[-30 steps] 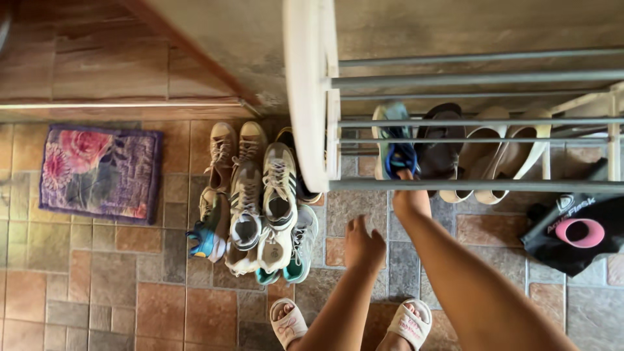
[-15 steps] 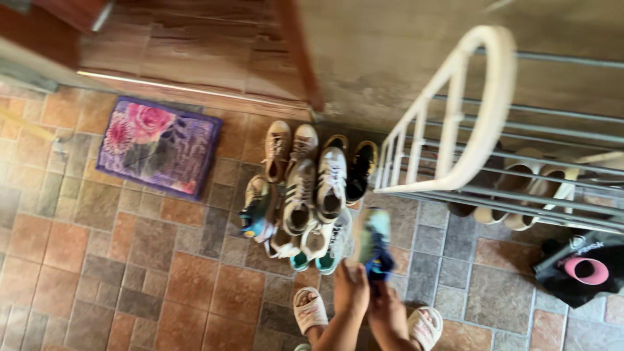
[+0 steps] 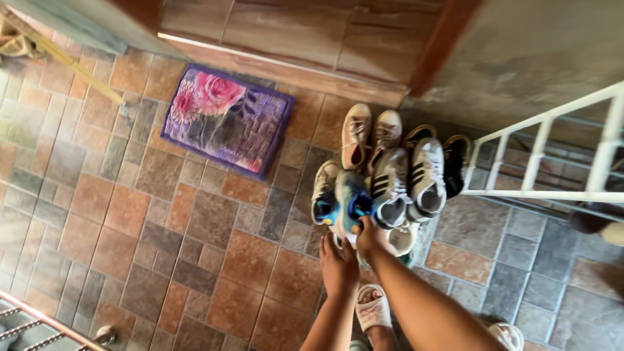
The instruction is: The person removes several pairs of shoes from a metal shoe rack and places them on the tiled floor. They then wipe the metal bars of the rack with a dark cloth. The shoes are handled one at a time and placed in a row on the floor.
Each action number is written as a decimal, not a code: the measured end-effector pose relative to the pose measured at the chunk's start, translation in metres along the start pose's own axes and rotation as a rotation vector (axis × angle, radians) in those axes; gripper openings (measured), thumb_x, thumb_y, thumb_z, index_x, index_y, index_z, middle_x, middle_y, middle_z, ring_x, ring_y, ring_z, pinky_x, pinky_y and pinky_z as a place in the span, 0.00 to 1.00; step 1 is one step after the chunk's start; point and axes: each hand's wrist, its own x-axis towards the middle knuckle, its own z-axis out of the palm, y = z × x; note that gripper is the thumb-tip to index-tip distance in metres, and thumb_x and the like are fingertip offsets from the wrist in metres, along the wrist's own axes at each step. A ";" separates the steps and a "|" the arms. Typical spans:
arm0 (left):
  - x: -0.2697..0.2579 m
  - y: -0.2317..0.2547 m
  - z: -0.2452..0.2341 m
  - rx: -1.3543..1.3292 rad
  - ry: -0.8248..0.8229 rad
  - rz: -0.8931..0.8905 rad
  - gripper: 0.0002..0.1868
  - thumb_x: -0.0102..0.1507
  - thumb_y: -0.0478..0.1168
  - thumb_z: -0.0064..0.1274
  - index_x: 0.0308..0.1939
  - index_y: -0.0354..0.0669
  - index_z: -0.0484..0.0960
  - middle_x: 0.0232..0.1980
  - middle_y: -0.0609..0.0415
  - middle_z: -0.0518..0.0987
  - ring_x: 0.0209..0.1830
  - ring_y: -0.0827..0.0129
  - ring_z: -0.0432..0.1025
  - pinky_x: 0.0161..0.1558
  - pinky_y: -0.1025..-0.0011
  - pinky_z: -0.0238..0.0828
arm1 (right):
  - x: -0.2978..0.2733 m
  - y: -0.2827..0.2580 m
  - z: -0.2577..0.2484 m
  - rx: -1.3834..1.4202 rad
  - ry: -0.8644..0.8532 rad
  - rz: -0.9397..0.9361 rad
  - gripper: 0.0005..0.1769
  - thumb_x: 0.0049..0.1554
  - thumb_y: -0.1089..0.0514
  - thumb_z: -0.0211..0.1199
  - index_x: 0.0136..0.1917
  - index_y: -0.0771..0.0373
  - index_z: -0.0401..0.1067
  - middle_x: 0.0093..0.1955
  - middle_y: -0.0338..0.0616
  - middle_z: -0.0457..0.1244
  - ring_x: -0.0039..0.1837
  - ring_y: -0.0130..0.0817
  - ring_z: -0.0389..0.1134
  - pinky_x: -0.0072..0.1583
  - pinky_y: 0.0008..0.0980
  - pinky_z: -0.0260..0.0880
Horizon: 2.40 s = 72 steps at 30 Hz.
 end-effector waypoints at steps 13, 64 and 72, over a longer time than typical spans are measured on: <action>-0.023 -0.006 0.004 0.067 -0.121 0.108 0.34 0.64 0.48 0.50 0.72 0.39 0.64 0.72 0.31 0.64 0.71 0.38 0.60 0.67 0.53 0.60 | -0.052 0.025 -0.032 0.128 -0.038 0.144 0.37 0.55 0.48 0.61 0.76 0.50 0.59 0.69 0.58 0.63 0.69 0.56 0.65 0.68 0.47 0.66; -0.115 0.135 0.426 0.248 -0.420 0.733 0.21 0.60 0.43 0.55 0.55 0.40 0.79 0.58 0.39 0.78 0.60 0.44 0.71 0.60 0.54 0.68 | 0.093 0.416 -0.279 1.608 0.442 0.560 0.10 0.63 0.54 0.57 0.56 0.60 0.67 0.43 0.40 0.66 0.41 0.32 0.70 0.43 0.36 0.76; -0.143 0.111 0.364 0.310 -0.463 0.599 0.20 0.61 0.44 0.53 0.56 0.42 0.79 0.61 0.42 0.77 0.61 0.47 0.71 0.61 0.57 0.69 | -0.024 0.372 -0.219 1.667 0.351 0.478 0.08 0.66 0.54 0.54 0.55 0.58 0.62 0.45 0.45 0.67 0.41 0.33 0.70 0.39 0.35 0.70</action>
